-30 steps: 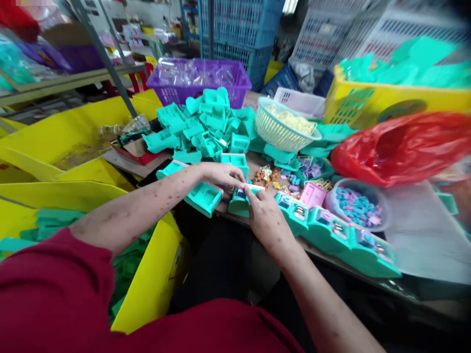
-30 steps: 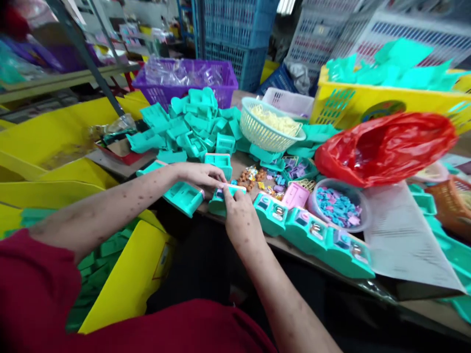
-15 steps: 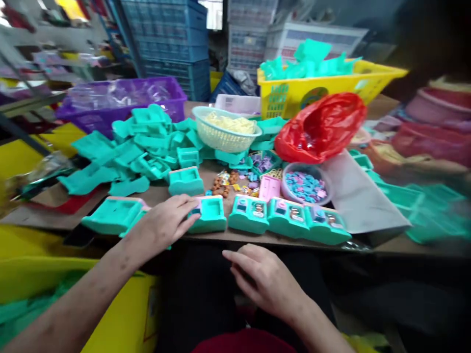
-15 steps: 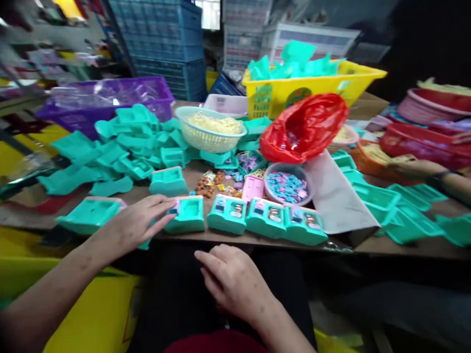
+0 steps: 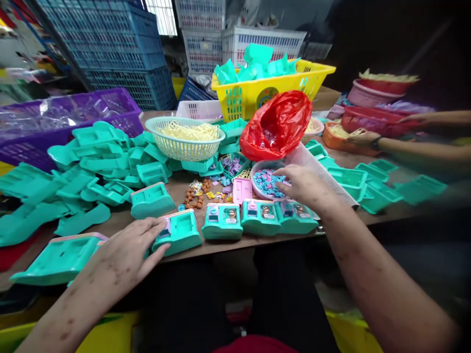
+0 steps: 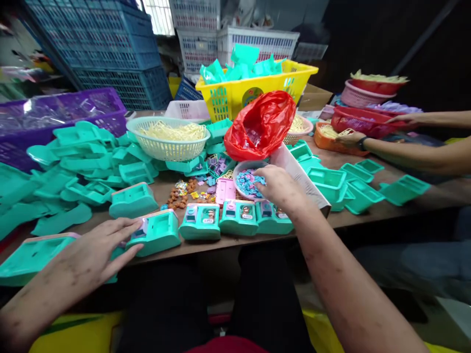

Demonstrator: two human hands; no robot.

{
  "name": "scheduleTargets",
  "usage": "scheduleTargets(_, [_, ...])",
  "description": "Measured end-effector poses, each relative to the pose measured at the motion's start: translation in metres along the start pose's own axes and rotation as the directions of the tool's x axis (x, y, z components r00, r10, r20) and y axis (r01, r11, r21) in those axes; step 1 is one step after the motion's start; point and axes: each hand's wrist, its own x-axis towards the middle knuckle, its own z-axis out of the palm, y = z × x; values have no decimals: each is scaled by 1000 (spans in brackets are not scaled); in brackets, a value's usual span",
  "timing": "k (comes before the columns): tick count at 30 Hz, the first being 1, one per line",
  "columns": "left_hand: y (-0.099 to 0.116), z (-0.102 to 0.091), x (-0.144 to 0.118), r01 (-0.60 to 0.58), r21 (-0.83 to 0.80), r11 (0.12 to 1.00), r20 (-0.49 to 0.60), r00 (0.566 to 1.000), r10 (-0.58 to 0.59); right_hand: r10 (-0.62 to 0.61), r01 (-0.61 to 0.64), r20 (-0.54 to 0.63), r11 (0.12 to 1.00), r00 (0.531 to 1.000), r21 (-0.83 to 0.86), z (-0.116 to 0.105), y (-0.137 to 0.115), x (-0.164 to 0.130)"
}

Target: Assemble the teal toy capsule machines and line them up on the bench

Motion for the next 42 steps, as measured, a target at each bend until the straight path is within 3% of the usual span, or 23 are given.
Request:
scheduleTargets(6, [8,-7,-6,43,-89,995,24,999,-41,21,-16,143,999,989,-37,34,3,22])
scheduleTargets(14, [16,-44,-14,34,-192,981,-28,999,-40,56,-42,160,995,986,-91,37,1,21])
scheduleTargets(20, [10,-45,-22,52,-189,981,-7,998,-54,67,-63,50,996,997,-68,30,4,20])
scheduleTargets(23, [10,-48,-20,79,-260,962,-47,994,-95,88,-83,-78,994,993,69,15,-5,14])
scheduleTargets(26, [19,-53,-8,138,-371,919,-94,978,-185,39,24,-175,939,984,343,1,-35,4])
scheduleTargets(29, [36,-54,12,211,-524,825,-79,953,-293,-111,204,-210,843,971,498,0,-88,-9])
scheduleTargets(31, [46,-50,27,243,-679,693,-24,936,-352,-247,344,-252,800,936,492,7,-126,-18])
scheduleTargets(33, [49,-42,38,253,-830,497,73,933,-354,-399,488,-282,735,873,470,18,-160,-27])
scheduleTargets(36, [45,-31,44,287,-919,271,196,928,-318,-534,611,-304,627,789,484,37,-196,-34])
scheduleTargets(38, [39,-29,41,311,-921,233,232,921,-313,-542,624,-317,611,778,487,47,-209,-34])
scheduleTargets(42, [25,-31,31,340,-891,300,247,919,-308,-485,565,-297,643,823,517,60,-221,-26])
